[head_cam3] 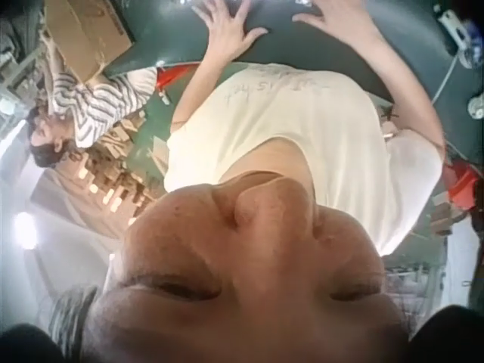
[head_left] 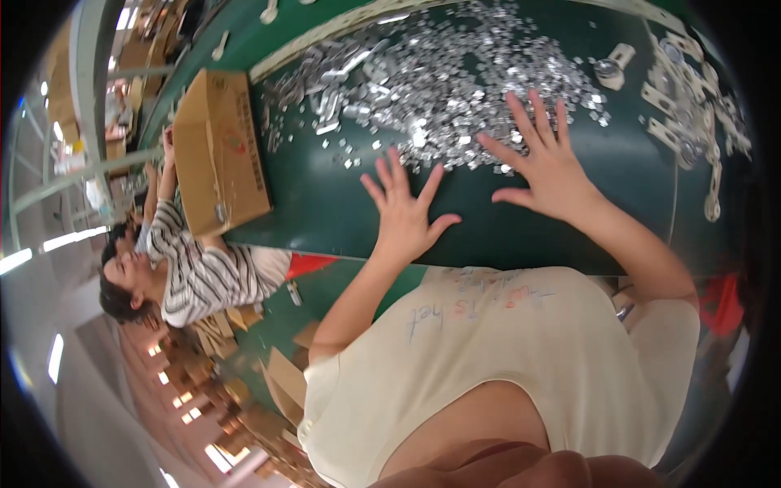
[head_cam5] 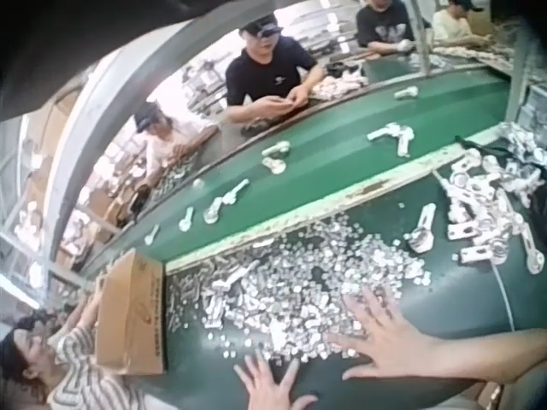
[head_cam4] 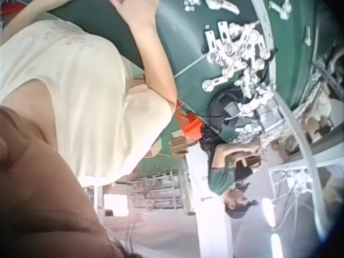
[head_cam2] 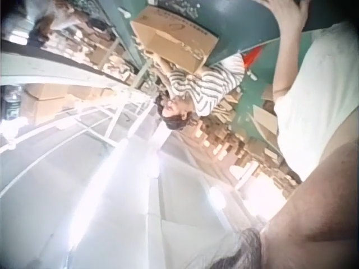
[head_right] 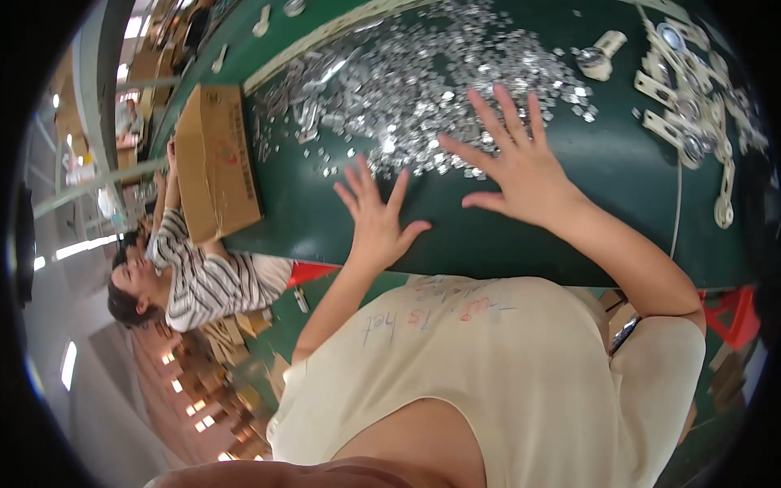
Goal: The person assembles small metal components and plastic housings by hand at a factory workstation.
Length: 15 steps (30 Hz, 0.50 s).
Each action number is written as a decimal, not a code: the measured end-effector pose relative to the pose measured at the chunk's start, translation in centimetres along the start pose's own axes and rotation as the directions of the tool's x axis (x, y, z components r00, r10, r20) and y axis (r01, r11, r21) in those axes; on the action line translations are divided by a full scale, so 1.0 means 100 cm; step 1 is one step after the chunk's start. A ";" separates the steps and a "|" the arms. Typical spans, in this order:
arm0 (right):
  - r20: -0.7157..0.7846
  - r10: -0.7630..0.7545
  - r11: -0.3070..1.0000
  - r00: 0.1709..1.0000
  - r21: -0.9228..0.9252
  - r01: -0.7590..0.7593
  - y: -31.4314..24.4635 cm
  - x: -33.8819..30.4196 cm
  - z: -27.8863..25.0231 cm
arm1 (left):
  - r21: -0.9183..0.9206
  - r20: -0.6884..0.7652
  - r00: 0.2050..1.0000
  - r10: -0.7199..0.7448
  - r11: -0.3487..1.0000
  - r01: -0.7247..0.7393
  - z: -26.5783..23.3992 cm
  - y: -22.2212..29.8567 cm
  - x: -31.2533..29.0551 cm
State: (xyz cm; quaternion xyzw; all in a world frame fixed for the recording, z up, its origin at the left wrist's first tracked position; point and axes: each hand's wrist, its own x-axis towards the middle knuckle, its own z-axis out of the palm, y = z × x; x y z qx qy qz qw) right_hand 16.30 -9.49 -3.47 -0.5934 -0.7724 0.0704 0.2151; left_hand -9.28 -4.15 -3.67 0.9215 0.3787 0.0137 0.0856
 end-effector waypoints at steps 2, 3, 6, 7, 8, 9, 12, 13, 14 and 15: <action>0.016 -0.023 0.998 1.000 -0.051 0.024 0.005 0.022 0.006 | -0.030 -0.044 0.998 0.047 0.998 -0.048 0.001 0.007 0.021; -0.015 -0.026 0.997 1.000 -0.067 0.025 0.007 0.030 0.008 | -0.061 -0.065 0.995 0.074 0.995 -0.078 0.002 0.012 0.032; -0.090 -0.031 0.989 0.995 -0.147 0.018 0.020 0.044 0.015 | -0.082 -0.173 0.978 0.117 0.988 -0.133 0.014 0.024 0.057; -0.095 -0.017 0.989 0.995 -0.146 0.003 0.022 0.048 0.013 | -0.122 -0.183 0.978 0.099 0.985 -0.122 0.013 0.026 0.063; -0.097 0.010 0.989 0.995 -0.144 -0.024 0.020 0.046 0.009 | -0.196 -0.211 0.971 0.114 0.968 -0.156 0.013 0.029 0.068; -0.178 0.011 0.996 0.984 -0.090 -0.028 0.018 0.045 0.002 | -0.267 -0.240 0.962 0.128 0.944 -0.192 0.010 0.028 0.071; -0.315 -0.019 0.995 0.949 0.088 0.049 0.017 0.040 -0.009 | -0.231 -0.335 0.939 0.078 0.959 -0.162 -0.018 0.012 0.069; -0.298 -0.025 0.993 0.954 0.102 0.057 0.014 0.042 -0.015 | -0.212 -0.440 0.898 -0.021 0.974 -0.081 -0.030 -0.002 0.068; -0.278 -0.024 0.992 0.960 0.112 0.057 0.013 0.042 -0.019 | -0.263 -0.582 0.799 -0.155 0.965 -0.004 -0.038 -0.013 0.066; -0.257 -0.003 0.980 0.966 0.190 0.053 0.008 0.048 -0.021 | -0.296 -0.699 0.678 -0.226 0.955 0.013 -0.036 -0.030 0.065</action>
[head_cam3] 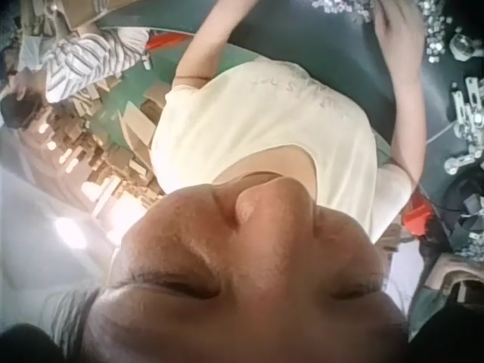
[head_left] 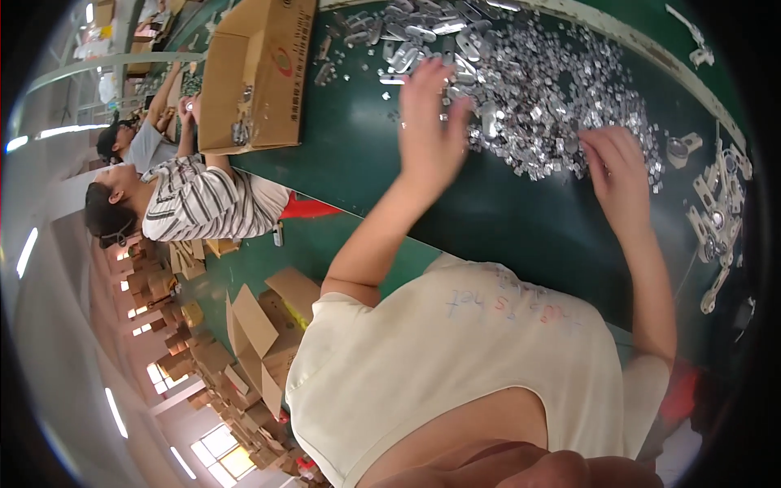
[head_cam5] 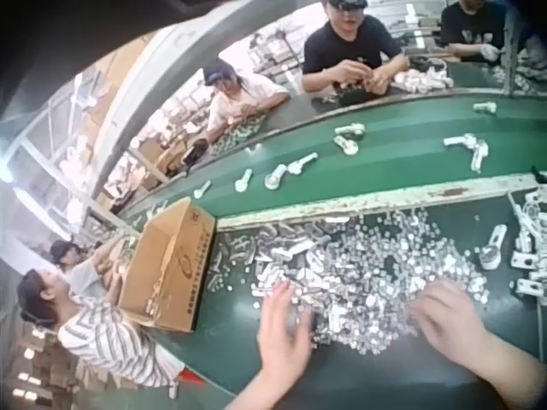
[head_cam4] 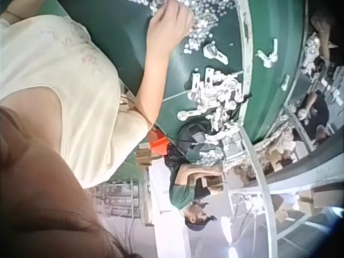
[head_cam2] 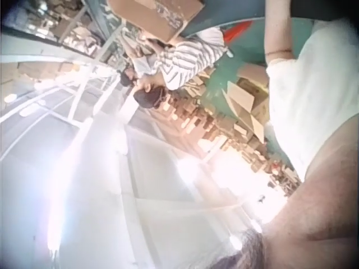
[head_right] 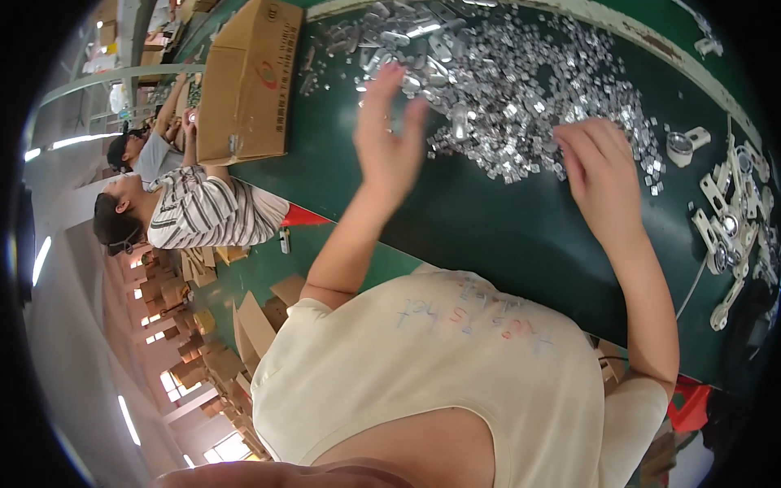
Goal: The person assembles small metal components and plastic housings by hand at a factory workstation.
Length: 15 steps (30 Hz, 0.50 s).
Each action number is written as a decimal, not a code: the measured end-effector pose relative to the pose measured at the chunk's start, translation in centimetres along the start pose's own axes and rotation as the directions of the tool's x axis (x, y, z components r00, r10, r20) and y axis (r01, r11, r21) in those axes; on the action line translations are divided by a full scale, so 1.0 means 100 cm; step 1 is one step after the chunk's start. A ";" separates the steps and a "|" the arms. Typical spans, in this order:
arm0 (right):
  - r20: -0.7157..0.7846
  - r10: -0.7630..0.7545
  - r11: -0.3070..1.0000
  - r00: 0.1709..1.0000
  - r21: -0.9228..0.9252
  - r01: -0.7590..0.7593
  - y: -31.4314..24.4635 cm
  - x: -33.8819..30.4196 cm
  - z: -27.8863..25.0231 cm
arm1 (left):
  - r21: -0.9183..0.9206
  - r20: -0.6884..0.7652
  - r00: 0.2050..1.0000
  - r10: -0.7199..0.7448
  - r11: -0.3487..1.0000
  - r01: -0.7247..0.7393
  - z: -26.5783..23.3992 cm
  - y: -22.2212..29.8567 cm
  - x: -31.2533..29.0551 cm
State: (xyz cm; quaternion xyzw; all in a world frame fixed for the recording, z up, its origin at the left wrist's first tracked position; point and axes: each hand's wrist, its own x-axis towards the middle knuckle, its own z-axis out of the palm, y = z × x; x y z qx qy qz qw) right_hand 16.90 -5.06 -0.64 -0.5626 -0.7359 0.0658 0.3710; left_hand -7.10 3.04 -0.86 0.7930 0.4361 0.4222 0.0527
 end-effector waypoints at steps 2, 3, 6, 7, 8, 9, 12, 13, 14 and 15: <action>0.124 -0.100 0.992 0.987 0.094 0.088 -0.002 0.010 0.006 | 0.012 0.089 0.988 -0.126 0.992 0.126 -0.006 -0.019 0.001; 0.183 -0.120 0.986 0.976 0.139 0.095 -0.006 0.010 0.012 | 0.053 0.186 0.976 -0.114 0.993 0.106 -0.005 -0.024 -0.002; 0.332 -0.241 0.970 0.912 0.091 0.223 -0.014 0.010 0.028 | 0.013 0.358 0.933 -0.040 0.999 0.038 0.012 -0.017 -0.007; 0.339 -0.249 0.968 0.907 0.094 0.231 -0.009 0.010 0.032 | 0.015 0.351 0.935 -0.050 0.999 0.047 0.016 -0.012 -0.009; 0.344 -0.258 0.965 0.903 0.059 0.254 -0.004 0.010 0.035 | 0.049 0.405 0.895 -0.189 0.982 0.185 0.018 -0.005 -0.009; 0.350 -0.267 0.961 0.898 0.021 0.277 0.000 0.012 0.036 | 0.086 0.453 0.832 -0.321 0.944 0.317 0.021 0.000 -0.008; 0.275 -0.243 0.968 0.930 0.012 0.250 0.005 0.016 0.033 | 0.047 0.451 0.800 -0.395 0.906 0.421 0.025 0.004 -0.006; 0.235 -0.191 0.981 0.953 0.006 0.195 0.007 0.016 0.030 | 0.002 0.486 0.756 -0.439 0.866 0.501 0.025 0.007 -0.003; 0.123 -0.146 0.989 0.982 0.023 0.144 0.003 0.017 0.029 | -0.018 0.497 0.720 -0.484 0.824 0.566 0.024 0.010 0.000; 0.137 -0.148 0.989 0.979 0.015 0.147 0.003 0.017 0.028 | -0.041 0.470 0.758 -0.453 0.846 0.531 0.026 0.008 -0.001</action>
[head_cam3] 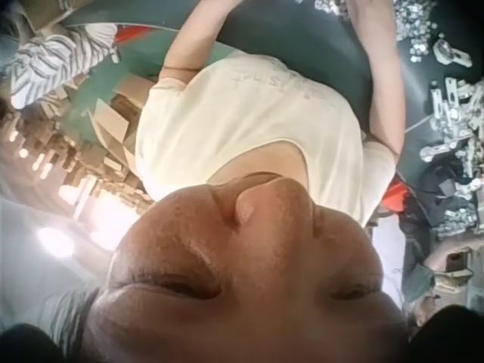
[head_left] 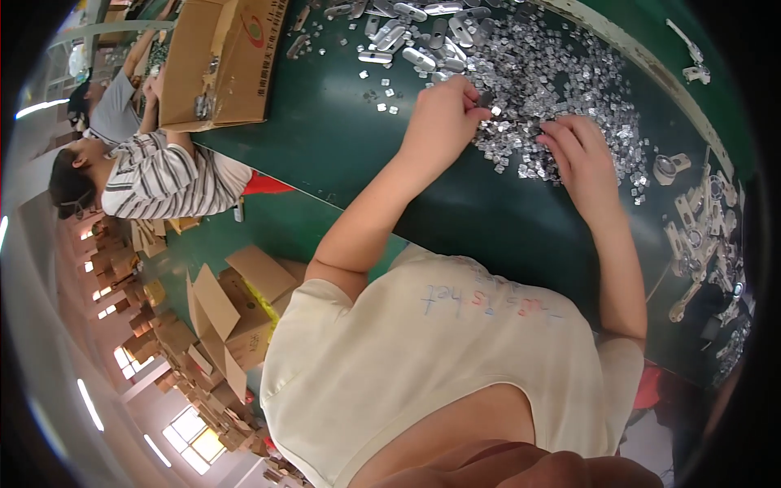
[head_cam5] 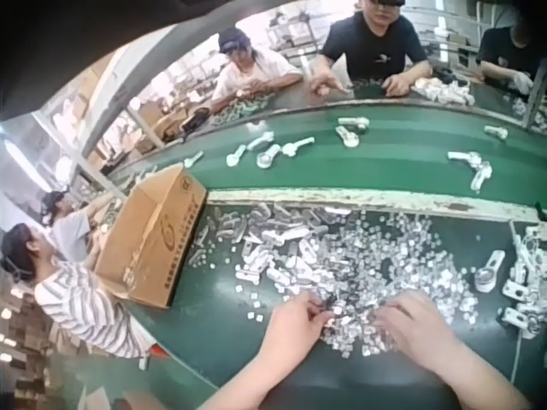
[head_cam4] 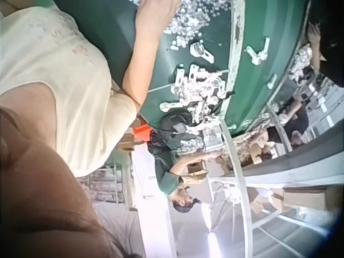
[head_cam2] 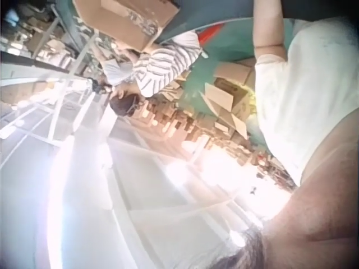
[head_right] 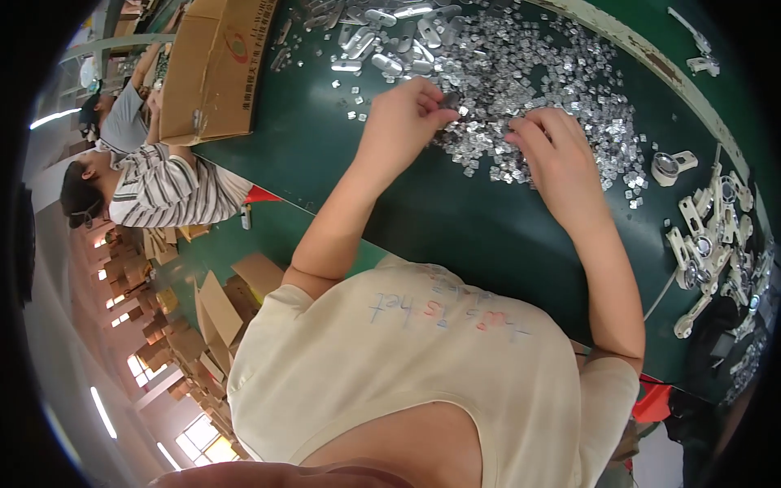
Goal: The person assembles small metal components and plastic housings by hand at a factory workstation.
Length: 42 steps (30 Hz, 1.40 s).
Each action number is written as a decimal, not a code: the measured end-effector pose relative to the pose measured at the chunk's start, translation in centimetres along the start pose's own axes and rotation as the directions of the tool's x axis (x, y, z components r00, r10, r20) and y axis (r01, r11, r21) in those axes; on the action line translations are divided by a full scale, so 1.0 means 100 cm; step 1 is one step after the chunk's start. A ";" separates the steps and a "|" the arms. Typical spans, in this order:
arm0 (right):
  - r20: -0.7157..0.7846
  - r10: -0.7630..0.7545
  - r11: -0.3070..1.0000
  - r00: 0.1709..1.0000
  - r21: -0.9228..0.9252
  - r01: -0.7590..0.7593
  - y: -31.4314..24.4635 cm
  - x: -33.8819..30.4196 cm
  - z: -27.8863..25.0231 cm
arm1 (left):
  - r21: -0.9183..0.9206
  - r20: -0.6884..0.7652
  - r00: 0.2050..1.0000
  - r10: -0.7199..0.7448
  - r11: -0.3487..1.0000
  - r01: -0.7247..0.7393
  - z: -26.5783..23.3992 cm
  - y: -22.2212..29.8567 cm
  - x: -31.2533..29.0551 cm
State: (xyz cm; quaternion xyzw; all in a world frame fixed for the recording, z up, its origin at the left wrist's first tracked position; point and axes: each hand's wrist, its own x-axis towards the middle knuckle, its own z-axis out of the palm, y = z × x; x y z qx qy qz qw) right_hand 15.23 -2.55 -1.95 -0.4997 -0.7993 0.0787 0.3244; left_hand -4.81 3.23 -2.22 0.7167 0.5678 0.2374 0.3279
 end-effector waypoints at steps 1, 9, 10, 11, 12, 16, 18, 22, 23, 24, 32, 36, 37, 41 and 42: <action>-0.034 0.041 0.999 0.999 0.016 -0.041 0.001 -0.001 -0.002 | 0.001 -0.026 0.999 0.048 0.999 -0.048 0.000 -0.002 0.001; -0.052 0.336 0.921 0.940 0.225 -0.317 0.011 0.002 -0.011 | -0.037 -0.232 0.958 0.170 0.982 -0.183 0.001 0.013 -0.007; -0.039 0.330 0.925 0.943 0.214 -0.315 0.012 0.001 -0.014 | -0.184 -0.196 0.975 0.102 0.973 -0.138 0.000 0.017 -0.010; 0.108 0.504 0.693 0.857 0.542 -0.476 0.012 0.001 -0.017 | -0.325 -0.150 0.988 0.040 0.942 -0.087 -0.001 0.022 -0.013; 0.309 0.595 0.325 0.743 0.752 -0.573 0.011 0.000 -0.020 | -0.421 -0.080 0.997 0.003 0.906 -0.036 -0.003 0.026 -0.016; 0.318 0.566 0.233 0.761 0.824 -0.517 -0.022 0.007 -0.041 | -0.666 0.063 0.997 0.044 0.746 0.009 -0.006 0.032 -0.025; 0.317 0.526 0.239 0.789 0.835 -0.495 -0.029 0.006 -0.049 | -0.714 0.101 0.995 0.019 0.697 0.059 -0.013 0.042 -0.030; 0.267 0.522 0.243 0.810 0.864 -0.442 -0.036 0.008 -0.052 | -0.774 0.129 0.991 0.033 0.628 0.079 -0.017 0.052 -0.034; 0.258 0.530 0.229 0.808 0.873 -0.430 -0.035 0.008 -0.052 | -0.774 0.131 0.991 0.034 0.628 0.081 -0.018 0.054 -0.035; 0.258 0.532 0.229 0.807 0.873 -0.430 -0.035 0.007 -0.052 | -0.777 0.143 0.989 0.033 0.623 0.091 -0.020 0.056 -0.036; 0.044 0.512 0.626 0.858 0.664 -0.408 -0.026 0.002 -0.052 | -0.796 0.124 0.991 0.044 0.601 0.073 -0.024 0.070 -0.045; 0.022 0.490 0.847 0.872 0.223 -0.482 -0.011 0.007 -0.043 | -0.776 0.097 0.992 0.076 0.630 0.027 -0.024 0.072 -0.046; -0.099 0.434 0.891 0.895 0.196 -0.411 -0.016 0.009 -0.044 | -0.768 0.104 0.991 0.082 0.639 0.028 -0.023 0.072 -0.046; -0.270 0.049 0.997 0.962 0.077 -0.029 -0.050 0.015 -0.062 | -0.759 0.066 0.996 0.063 0.652 0.009 -0.020 0.074 -0.047; -0.171 0.015 0.996 0.985 0.092 0.000 -0.050 0.013 -0.063 | -0.758 0.077 0.996 0.048 0.652 0.027 -0.019 0.075 -0.049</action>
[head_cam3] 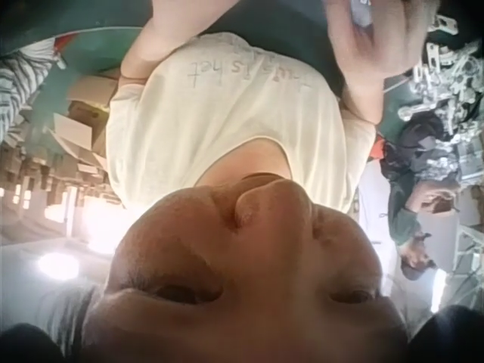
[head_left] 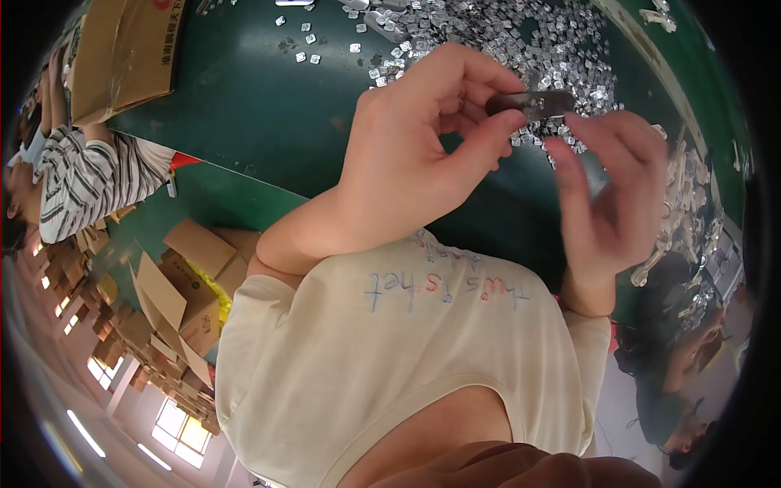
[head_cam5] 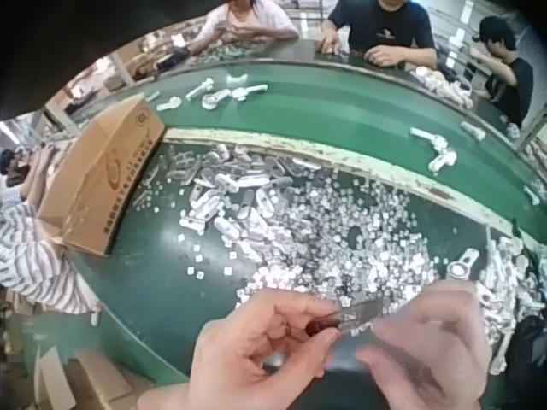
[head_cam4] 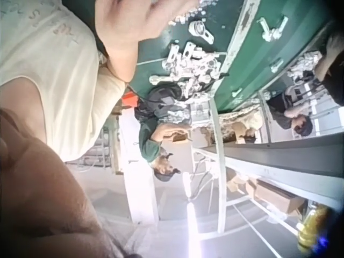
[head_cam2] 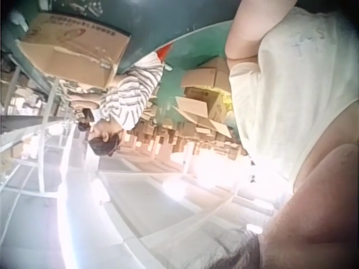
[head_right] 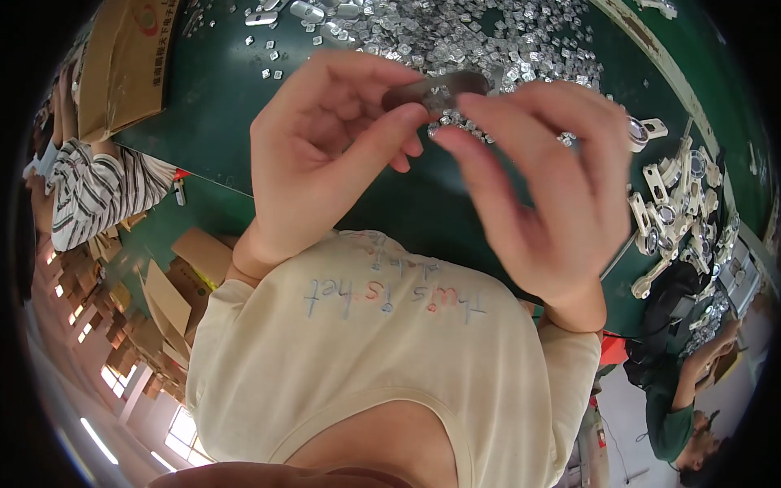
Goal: The person assembles small metal components and plastic housings by hand at a factory workstation.
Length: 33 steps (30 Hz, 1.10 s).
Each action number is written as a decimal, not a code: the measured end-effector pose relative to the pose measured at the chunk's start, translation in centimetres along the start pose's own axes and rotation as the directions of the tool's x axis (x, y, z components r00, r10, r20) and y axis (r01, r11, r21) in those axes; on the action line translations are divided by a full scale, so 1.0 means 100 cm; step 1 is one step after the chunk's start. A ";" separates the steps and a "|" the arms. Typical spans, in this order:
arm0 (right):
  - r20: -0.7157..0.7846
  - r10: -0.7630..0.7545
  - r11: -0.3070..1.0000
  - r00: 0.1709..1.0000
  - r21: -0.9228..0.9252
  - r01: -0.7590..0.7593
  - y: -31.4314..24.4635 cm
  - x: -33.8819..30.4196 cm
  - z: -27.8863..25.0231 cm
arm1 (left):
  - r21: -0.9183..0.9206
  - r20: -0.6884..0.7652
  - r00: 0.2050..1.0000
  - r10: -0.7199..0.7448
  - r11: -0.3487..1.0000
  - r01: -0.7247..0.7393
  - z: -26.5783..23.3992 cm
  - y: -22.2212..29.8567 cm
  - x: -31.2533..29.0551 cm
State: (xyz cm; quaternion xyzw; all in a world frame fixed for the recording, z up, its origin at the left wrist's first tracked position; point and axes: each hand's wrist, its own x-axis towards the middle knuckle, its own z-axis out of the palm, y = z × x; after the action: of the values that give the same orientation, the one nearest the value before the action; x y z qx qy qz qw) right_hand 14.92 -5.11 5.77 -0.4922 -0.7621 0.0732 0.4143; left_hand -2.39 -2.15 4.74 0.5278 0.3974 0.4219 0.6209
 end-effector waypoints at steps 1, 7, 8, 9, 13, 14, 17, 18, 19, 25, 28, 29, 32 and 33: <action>-0.015 -0.009 1.000 1.000 -0.013 0.009 -0.001 -0.001 0.005 | 0.004 -0.006 1.000 -0.016 1.000 0.016 0.001 0.000 0.000; -0.061 -0.102 0.995 0.993 -0.019 0.101 0.008 -0.003 0.016 | -0.116 0.021 0.995 -0.095 0.989 0.097 0.003 0.002 0.000; -0.076 -0.050 0.999 0.996 0.016 0.051 0.009 -0.003 0.016 | -0.118 0.017 0.995 -0.096 0.988 0.097 0.002 0.001 0.001; -0.089 0.003 0.999 0.996 0.052 0.001 0.010 -0.003 0.016 | -0.132 0.031 0.995 -0.092 0.987 0.095 0.000 -0.001 0.003; 0.002 0.258 0.957 0.966 -0.141 -0.255 0.020 -0.003 0.006 | 0.008 -0.002 1.000 -0.012 1.000 0.012 -0.012 -0.023 0.013; 0.148 0.242 0.952 0.959 -0.226 -0.205 0.030 -0.007 0.006 | 0.118 -0.037 0.997 0.070 0.991 -0.065 -0.016 -0.030 0.014; 0.384 0.274 0.947 0.881 -0.266 -0.179 0.052 -0.025 0.024 | 0.072 -0.094 0.996 0.013 0.997 -0.006 -0.023 -0.034 0.012; 0.368 0.293 0.945 0.883 -0.250 -0.209 0.056 -0.026 0.030 | 0.042 -0.126 0.991 -0.032 0.998 0.038 -0.023 -0.034 0.012; 0.355 0.306 0.944 0.883 -0.230 -0.235 0.059 -0.026 0.033 | 0.038 -0.125 0.992 -0.031 0.999 0.036 -0.022 -0.035 0.011; 0.186 0.231 0.959 0.955 -0.207 -0.192 0.065 -0.018 0.026 | 0.030 -0.142 0.990 -0.022 0.999 0.027 -0.020 -0.034 0.009; 0.155 0.316 0.948 0.936 -0.083 -0.307 0.064 -0.014 0.022 | -0.024 -0.104 0.992 -0.067 0.998 0.064 -0.016 -0.036 0.008; 0.172 0.360 0.931 0.917 0.003 -0.366 0.064 -0.013 0.021 | -0.049 -0.094 0.993 -0.076 0.996 0.072 -0.013 -0.037 0.008; 0.265 0.601 0.639 0.754 0.408 -0.652 0.074 -0.023 0.009 | -0.056 -0.055 0.994 -0.091 0.995 0.088 -0.008 -0.036 0.009; 0.301 0.536 0.631 0.789 0.478 -0.611 0.079 -0.024 0.002 | -0.033 -0.044 0.995 -0.094 0.995 0.092 -0.007 -0.035 0.010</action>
State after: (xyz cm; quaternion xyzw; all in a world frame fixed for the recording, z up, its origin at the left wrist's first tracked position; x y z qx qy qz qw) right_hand 20.67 -3.01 0.24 -0.5619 -0.5355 0.4495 0.4421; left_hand -2.41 -1.32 1.16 0.4894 0.4289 0.4105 0.6388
